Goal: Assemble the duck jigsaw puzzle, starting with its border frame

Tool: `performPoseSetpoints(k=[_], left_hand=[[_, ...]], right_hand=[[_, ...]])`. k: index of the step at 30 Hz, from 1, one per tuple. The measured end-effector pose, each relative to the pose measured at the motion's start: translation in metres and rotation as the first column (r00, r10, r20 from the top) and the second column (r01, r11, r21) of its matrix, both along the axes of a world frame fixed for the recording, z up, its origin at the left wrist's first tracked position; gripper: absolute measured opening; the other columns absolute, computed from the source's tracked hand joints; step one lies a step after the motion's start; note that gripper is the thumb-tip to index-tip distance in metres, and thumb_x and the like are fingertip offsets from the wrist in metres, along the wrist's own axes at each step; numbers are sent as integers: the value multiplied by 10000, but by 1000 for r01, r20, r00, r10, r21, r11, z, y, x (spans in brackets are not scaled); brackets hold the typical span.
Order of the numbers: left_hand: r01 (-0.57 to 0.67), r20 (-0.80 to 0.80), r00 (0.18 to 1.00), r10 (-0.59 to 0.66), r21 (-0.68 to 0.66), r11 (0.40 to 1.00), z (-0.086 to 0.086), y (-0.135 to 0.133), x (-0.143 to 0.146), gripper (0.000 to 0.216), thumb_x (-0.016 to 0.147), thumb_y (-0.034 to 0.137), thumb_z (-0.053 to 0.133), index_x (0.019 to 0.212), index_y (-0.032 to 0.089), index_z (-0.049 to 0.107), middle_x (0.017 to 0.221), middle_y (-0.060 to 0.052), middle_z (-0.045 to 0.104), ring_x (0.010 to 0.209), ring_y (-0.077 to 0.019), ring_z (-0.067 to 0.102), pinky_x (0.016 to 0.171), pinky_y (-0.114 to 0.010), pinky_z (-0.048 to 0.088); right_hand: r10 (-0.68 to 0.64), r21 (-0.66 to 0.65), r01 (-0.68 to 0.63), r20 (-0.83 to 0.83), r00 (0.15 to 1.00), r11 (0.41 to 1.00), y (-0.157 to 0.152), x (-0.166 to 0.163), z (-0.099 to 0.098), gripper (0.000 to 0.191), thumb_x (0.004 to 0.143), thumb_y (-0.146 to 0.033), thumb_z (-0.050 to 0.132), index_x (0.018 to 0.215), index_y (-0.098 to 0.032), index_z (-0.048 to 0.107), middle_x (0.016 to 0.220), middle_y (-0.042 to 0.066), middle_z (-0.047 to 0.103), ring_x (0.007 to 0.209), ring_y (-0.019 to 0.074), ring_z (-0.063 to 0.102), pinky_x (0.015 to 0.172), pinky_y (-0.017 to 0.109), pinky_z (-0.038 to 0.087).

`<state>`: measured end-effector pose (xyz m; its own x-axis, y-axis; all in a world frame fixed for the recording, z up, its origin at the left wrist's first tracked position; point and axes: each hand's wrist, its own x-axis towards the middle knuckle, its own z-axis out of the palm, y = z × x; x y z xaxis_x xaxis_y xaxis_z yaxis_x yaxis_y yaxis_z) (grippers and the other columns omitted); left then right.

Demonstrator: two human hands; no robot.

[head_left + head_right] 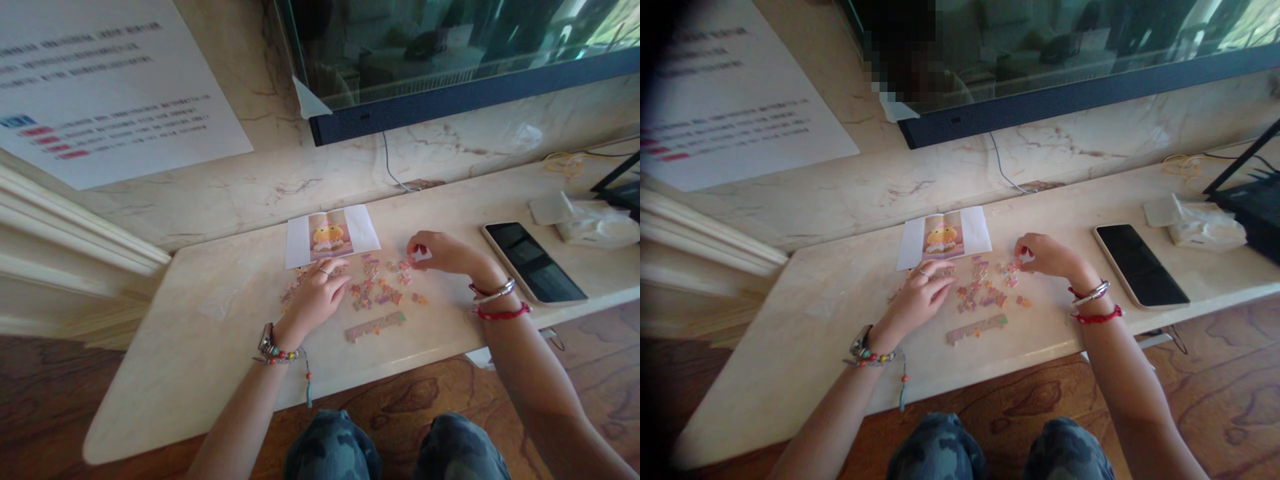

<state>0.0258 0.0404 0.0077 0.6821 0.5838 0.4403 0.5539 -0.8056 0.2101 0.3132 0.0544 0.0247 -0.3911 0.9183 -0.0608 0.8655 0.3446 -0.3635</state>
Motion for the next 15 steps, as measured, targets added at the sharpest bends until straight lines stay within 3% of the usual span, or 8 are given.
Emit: performPoseSetpoints(k=[5,11,15], left_hand=[[-6,15,1000,6,6,1000,0,1,-1,196,794,65,484,889,169,621,1086,-66,537,1055,-196,476,899,-407,449],[1,9,1000,-1,12,1000,0,1,0,193,797,69,481,881,175,619,1079,-58,537,1031,-194,492,882,-407,460],[7,1,1000,-7,6,1000,1,1,0,197,800,68,477,885,174,619,1078,-65,538,1033,-196,492,885,-414,454]], right_hand=[[18,-73,-19,-11,1000,997,-3,7,4,252,682,-215,601,924,-154,628,860,66,596,764,166,548,700,272,428],[-3,87,9,-71,998,996,-3,-8,2,229,740,-222,559,948,-172,640,876,72,588,725,154,549,678,272,429],[30,79,-25,-70,997,997,-2,-25,-3,187,750,-243,561,885,-155,654,881,78,581,718,142,554,672,244,427]])
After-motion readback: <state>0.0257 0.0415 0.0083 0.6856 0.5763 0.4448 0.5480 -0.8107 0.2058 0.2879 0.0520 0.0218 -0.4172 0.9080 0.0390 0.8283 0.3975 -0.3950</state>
